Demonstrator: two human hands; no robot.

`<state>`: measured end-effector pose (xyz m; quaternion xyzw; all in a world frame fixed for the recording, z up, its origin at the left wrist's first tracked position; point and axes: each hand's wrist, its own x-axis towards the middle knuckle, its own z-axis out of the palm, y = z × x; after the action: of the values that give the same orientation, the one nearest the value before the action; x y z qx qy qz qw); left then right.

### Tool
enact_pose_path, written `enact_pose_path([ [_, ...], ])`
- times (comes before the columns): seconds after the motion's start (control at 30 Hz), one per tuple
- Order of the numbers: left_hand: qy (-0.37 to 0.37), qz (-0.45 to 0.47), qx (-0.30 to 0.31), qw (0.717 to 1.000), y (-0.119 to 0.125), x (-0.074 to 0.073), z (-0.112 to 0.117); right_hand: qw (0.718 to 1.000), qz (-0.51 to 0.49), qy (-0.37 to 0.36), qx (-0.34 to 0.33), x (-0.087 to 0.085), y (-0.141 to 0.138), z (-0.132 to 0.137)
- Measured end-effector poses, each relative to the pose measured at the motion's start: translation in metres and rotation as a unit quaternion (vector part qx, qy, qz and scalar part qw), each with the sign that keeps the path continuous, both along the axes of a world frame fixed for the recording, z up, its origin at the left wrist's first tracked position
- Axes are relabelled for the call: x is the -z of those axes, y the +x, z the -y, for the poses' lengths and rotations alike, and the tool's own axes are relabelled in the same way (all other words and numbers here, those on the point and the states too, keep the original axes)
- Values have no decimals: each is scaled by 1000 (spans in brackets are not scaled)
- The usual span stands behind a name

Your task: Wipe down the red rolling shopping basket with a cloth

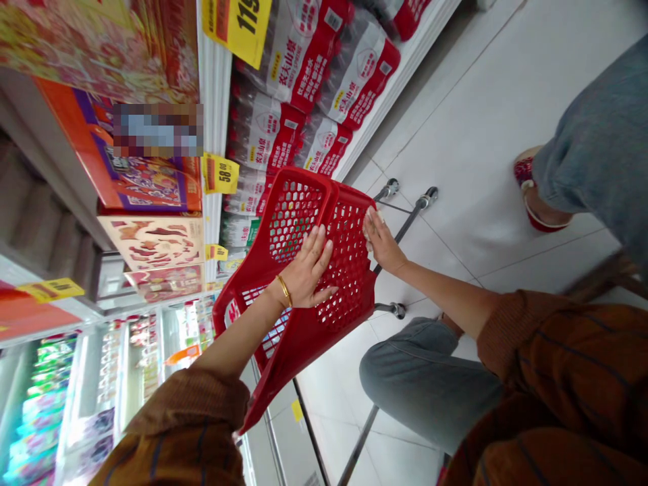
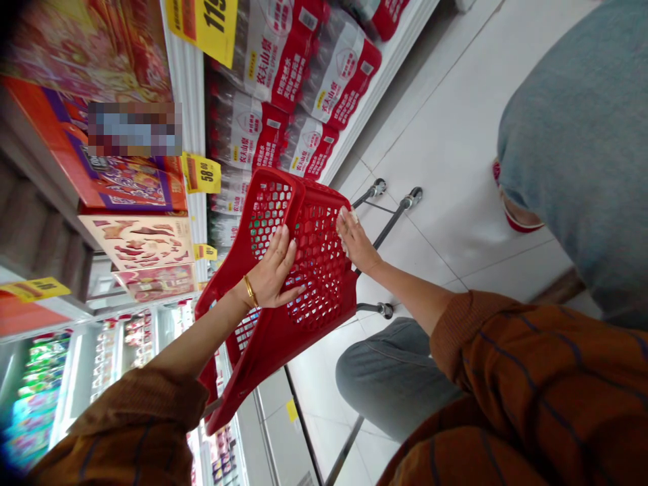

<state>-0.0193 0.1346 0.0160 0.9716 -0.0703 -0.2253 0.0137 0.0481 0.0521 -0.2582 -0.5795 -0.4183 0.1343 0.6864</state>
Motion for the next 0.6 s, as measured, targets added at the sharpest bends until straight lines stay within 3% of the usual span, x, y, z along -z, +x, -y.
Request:
enact_pose_path([
  [0.1,0,2,1,1000,0,0,0,1000,-20,-20,2,-7,3,5],
  [0.17,0,-1,-4,1000,0,0,0,999,-35,-18,10,-21,9,7],
  [0.37,-9,0,-8,1000,1,-1,1,996,-22,69,41,-99,43,-16],
  [0.47,-11,10,-6,1000,2,0,2,996,4,76,46,-130,55,-31],
  [0.6,-11,17,1,1000,1,0,2,994,44,83,53,-139,60,-38],
])
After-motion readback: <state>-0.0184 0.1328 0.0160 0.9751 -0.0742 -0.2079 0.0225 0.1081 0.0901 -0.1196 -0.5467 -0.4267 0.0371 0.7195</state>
